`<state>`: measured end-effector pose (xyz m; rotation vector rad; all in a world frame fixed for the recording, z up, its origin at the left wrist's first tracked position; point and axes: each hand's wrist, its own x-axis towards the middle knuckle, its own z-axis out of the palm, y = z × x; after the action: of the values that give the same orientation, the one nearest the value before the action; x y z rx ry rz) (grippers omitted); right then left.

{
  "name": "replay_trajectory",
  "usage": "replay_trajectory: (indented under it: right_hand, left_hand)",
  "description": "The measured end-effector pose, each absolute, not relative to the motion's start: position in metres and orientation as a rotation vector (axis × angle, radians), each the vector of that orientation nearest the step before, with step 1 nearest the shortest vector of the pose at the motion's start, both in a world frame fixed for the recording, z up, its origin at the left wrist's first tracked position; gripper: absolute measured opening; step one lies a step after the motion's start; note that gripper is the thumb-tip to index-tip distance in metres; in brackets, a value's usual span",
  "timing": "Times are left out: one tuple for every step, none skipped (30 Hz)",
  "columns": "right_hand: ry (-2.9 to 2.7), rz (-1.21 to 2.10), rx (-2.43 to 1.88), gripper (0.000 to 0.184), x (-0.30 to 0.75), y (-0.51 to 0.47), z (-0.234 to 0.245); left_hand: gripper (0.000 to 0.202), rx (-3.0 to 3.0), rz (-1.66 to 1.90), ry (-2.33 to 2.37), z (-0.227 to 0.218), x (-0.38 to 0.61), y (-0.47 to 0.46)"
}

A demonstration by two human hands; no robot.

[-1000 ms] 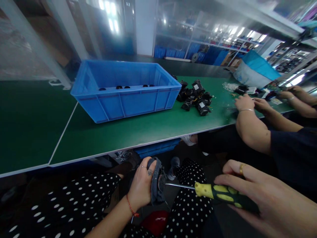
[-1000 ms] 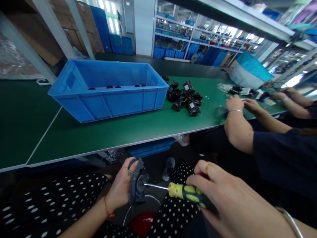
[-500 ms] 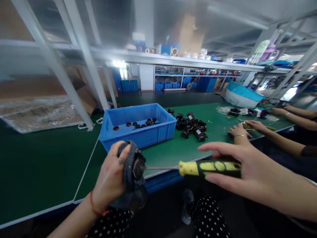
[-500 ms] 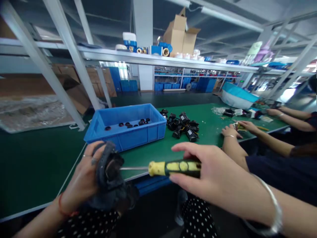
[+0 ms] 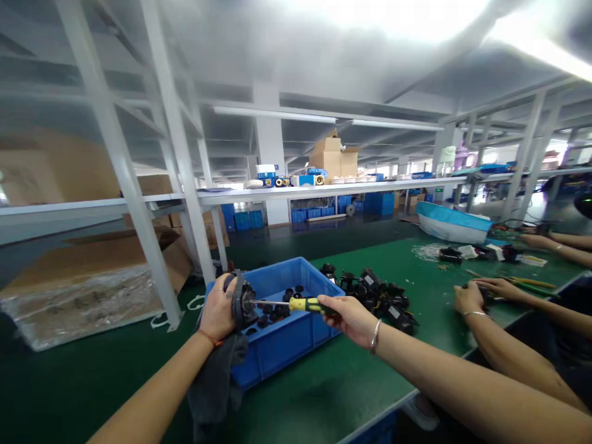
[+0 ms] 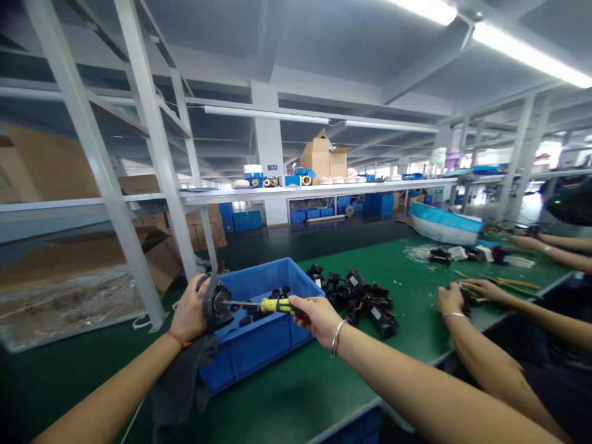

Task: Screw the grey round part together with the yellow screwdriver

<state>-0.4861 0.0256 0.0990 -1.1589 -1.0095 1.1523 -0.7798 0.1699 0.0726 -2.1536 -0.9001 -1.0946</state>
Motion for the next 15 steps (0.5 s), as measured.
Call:
replay_trajectory:
  right_hand:
    - [-1.009,1.076,-1.162,0.03,-0.485,0.029,0.096]
    - [-1.074,0.957,-1.152,0.03,-0.483,0.03,0.093]
    - [-1.19,0.801,-1.119,0.032,-0.482,0.032,0.092]
    - [-1.333,0.628,-1.068,0.034,-0.479,0.033,0.091]
    - [-1.483,0.458,-1.015,0.035,-0.477,0.033,0.091]
    - [-1.612,0.318,-0.978,0.035,-0.476,0.034,0.092]
    - [-1.695,0.23,-0.981,0.035,-0.475,0.035,0.093]
    - [-1.724,0.206,-1.029,0.035,-0.474,0.036,0.094]
    - [-1.722,0.212,-1.095,0.036,-0.474,0.036,0.095]
    - [-1.702,0.24,-1.157,0.037,-0.475,0.036,0.096]
    - [-1.666,0.289,-1.197,0.039,-0.476,0.037,0.097]
    - [-1.62,0.352,-1.214,0.041,-0.478,0.037,0.098]
    - [-1.578,0.417,-1.214,0.044,-0.479,0.037,0.099]
    - [-1.542,0.472,-1.211,0.048,-0.479,0.038,0.099]
    - [-1.518,0.507,-1.216,0.051,-0.478,0.039,0.099]
  left_hand:
    - [0.051,-2.167,-1.094,-0.897,0.07,-0.78,0.173]
    - [0.051,-2.179,-1.094,-0.9,0.069,-0.78,0.175]
    - [0.051,-2.192,-1.093,-0.914,0.069,-0.78,0.177]
    - [0.051,-2.208,-1.091,-0.937,0.069,-0.78,0.178]
    - [0.051,-2.218,-1.09,-0.966,0.068,-0.78,0.18]
    - [0.051,-2.224,-1.089,-0.997,0.068,-0.78,0.181]
    - [0.051,-2.227,-1.087,-1.023,0.068,-0.78,0.182]
    - [0.051,-2.231,-1.082,-1.037,0.067,-0.779,0.183]
    - [0.05,-2.238,-1.07,-1.04,0.066,-0.779,0.183]
    - [0.049,-2.248,-1.055,-1.036,0.066,-0.778,0.183]
    - [0.049,-2.259,-1.037,-1.03,0.065,-0.778,0.184]
    - [0.049,-2.267,-1.022,-1.026,0.064,-0.778,0.184]
    - [0.049,-2.271,-1.011,-1.024,0.063,-0.778,0.184]
    - [0.049,-2.274,-1.0,-1.025,0.063,-0.778,0.184]
    - [0.05,-2.272,-0.996,-1.028,0.062,-0.778,0.185]
